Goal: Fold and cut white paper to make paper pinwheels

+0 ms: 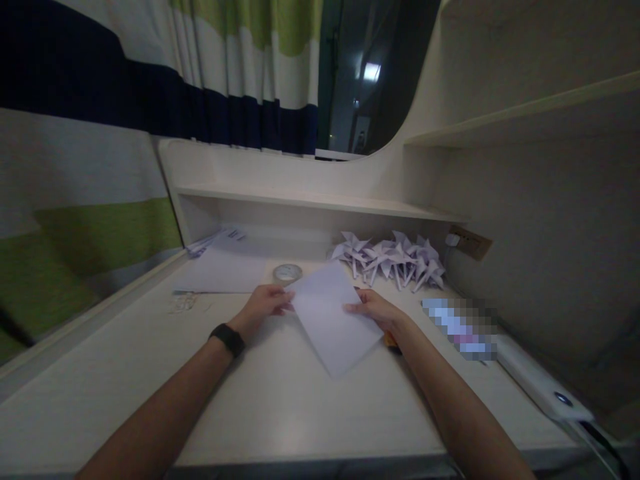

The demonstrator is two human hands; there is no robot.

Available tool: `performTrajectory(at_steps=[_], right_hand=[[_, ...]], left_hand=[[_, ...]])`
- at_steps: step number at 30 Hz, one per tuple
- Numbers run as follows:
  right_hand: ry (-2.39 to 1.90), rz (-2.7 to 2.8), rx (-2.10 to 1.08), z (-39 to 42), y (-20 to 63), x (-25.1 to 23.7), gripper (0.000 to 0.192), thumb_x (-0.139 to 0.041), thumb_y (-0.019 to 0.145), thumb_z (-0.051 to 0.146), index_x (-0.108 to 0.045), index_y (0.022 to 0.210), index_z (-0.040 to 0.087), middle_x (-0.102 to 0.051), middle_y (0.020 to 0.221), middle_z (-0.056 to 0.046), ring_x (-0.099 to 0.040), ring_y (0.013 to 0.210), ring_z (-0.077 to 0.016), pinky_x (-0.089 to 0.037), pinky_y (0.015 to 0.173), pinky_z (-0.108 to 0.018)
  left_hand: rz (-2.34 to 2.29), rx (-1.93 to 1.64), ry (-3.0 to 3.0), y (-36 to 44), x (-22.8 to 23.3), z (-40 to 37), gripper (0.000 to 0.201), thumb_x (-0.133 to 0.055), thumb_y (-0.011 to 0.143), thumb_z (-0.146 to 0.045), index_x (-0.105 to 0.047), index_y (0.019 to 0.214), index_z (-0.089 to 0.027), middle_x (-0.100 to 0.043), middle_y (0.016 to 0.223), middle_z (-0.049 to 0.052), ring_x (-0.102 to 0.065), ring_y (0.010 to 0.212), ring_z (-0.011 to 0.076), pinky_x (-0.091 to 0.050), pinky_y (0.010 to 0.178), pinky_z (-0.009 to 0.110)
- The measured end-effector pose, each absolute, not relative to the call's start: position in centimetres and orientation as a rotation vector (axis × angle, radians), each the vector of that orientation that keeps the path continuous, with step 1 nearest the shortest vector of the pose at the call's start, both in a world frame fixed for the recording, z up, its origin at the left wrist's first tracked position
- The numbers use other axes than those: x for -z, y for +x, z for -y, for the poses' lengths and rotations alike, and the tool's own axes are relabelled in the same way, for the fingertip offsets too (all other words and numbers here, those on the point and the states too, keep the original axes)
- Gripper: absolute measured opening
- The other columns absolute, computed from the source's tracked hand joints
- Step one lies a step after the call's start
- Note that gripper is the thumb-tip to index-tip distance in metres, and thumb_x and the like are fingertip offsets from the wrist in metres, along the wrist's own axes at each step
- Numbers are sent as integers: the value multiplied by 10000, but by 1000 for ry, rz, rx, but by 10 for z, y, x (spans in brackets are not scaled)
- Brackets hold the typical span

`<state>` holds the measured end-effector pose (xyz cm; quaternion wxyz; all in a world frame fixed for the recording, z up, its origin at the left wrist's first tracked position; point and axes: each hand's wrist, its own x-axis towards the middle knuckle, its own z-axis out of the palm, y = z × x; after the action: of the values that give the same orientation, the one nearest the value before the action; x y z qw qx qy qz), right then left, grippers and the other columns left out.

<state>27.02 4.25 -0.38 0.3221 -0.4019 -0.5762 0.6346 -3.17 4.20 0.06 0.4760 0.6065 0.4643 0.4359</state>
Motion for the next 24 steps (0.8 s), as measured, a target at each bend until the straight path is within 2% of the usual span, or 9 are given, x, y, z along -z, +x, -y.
performTrajectory(at_steps=[8, 14, 20, 24], right_hand=[[-1040, 1502, -1700, -40, 274, -2, 501, -860, 575, 336, -649, 968, 109, -727, 861, -75, -666, 638, -177, -518, 586, -280], [-941, 1548, -1738, -41, 277, -1, 484, -844, 598, 257, -646, 1021, 131, -725, 921, -68, -681, 711, -182, -533, 647, -286], [-911, 1622, -1805, -38, 282, -7, 503, -854, 522, 153, -652, 982, 129, -720, 921, -48, -682, 774, -187, -530, 681, -264], [-943, 1607, -1779, -37, 277, -6, 496, -851, 565, 220, -649, 1010, 134, -720, 937, -61, -681, 738, -184, -535, 668, -281]], left_hand=[[-975, -958, 1405, -46, 9, -52, 317, -730, 752, -418, -701, 850, -118, -724, 844, 120, -670, 729, 182, -485, 639, 263], [-962, -989, 1337, -47, 9, -56, 332, -721, 765, -416, -706, 920, -122, -727, 885, 122, -663, 726, 166, -479, 636, 254], [-1005, -981, 1396, -47, 7, -54, 274, -731, 747, -393, -696, 820, -132, -714, 817, 89, -662, 712, 168, -477, 634, 262], [-994, -984, 1435, -46, 5, -50, 219, -737, 733, -346, -680, 768, -137, -705, 790, 75, -641, 688, 157, -457, 611, 252]])
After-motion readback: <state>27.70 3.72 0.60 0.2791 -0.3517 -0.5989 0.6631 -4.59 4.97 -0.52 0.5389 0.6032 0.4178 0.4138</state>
